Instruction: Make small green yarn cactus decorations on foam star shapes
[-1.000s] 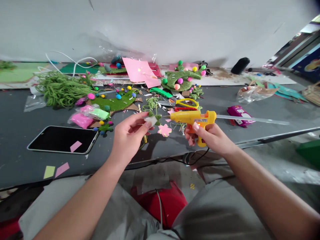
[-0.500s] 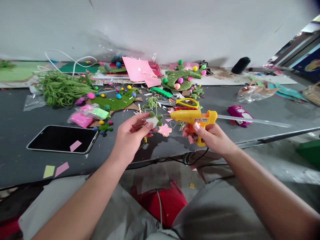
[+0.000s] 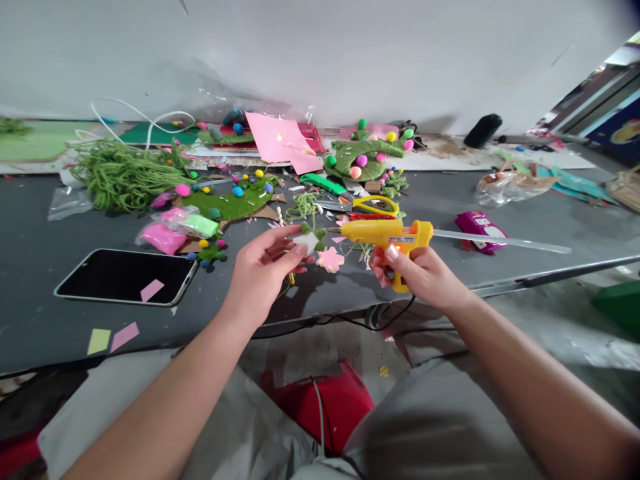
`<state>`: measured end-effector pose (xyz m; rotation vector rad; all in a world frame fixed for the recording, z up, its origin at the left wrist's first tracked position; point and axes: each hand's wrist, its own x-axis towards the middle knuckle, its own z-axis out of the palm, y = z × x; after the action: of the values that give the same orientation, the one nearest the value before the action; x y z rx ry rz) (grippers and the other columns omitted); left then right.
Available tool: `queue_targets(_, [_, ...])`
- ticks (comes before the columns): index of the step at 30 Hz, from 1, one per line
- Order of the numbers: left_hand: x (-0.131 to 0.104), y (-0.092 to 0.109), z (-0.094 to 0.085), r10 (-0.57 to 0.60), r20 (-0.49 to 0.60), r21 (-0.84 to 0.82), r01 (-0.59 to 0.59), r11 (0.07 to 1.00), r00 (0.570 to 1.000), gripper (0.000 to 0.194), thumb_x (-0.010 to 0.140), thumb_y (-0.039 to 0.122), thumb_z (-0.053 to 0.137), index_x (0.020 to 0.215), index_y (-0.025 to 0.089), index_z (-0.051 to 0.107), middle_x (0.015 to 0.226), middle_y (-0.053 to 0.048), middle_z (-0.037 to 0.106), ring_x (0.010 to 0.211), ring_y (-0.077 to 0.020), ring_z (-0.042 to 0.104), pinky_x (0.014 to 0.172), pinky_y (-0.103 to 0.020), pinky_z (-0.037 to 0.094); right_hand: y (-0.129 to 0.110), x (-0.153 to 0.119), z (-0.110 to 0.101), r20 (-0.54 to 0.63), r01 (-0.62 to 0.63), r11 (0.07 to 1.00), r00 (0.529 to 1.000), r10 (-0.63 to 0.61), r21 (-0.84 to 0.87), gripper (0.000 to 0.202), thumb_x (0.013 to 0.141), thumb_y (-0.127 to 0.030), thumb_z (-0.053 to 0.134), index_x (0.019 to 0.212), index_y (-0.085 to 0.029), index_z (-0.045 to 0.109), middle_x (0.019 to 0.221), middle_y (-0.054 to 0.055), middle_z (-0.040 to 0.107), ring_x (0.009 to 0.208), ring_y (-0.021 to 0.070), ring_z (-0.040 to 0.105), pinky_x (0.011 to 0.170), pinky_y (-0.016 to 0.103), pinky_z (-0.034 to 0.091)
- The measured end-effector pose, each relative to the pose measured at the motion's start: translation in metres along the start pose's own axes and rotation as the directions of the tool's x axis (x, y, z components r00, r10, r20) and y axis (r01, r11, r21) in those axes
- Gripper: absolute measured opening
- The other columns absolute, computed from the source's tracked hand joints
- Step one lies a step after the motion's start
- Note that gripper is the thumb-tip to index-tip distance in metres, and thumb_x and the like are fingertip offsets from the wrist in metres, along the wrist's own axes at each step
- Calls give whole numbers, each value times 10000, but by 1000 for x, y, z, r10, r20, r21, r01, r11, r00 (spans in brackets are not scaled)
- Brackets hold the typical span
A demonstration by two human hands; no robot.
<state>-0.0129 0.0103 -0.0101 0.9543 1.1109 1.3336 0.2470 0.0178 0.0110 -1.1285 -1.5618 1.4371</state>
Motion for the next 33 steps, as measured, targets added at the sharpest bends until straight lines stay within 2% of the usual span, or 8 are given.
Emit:
queue_targets(4, [0, 1, 0, -1, -6, 12, 1, 1000, 1000, 414, 751, 313, 907, 1135, 217, 785, 933, -53, 788, 818, -192, 764, 672, -261, 615, 2, 2, -1, 19, 17, 999, 1000, -16, -45, 518, 934, -677, 618, 801, -177, 606, 767, 31, 580, 625, 112, 571, 577, 243, 513])
queue_targets(12, [0, 2, 0, 8, -15, 12, -7, 1000, 1000, 397, 750, 304, 906, 1116, 212, 783, 925, -43, 786, 801, -175, 760, 648, -235, 603, 4, 3, -1, 43, 58, 996, 998, -55, -69, 512, 980, -647, 567, 764, -184, 556, 738, 13, 531, 614, 102, 557, 580, 245, 496])
queue_targets(33, [1, 3, 1, -27, -24, -9, 27, 1000, 999, 404, 712, 320, 925, 1043, 177, 744, 931, -59, 778, 816, -200, 766, 678, -275, 606, 6, 3, -3, 38, 38, 996, 999, -35, -86, 528, 959, -677, 575, 753, -193, 540, 718, 6, 521, 604, 117, 553, 568, 266, 480])
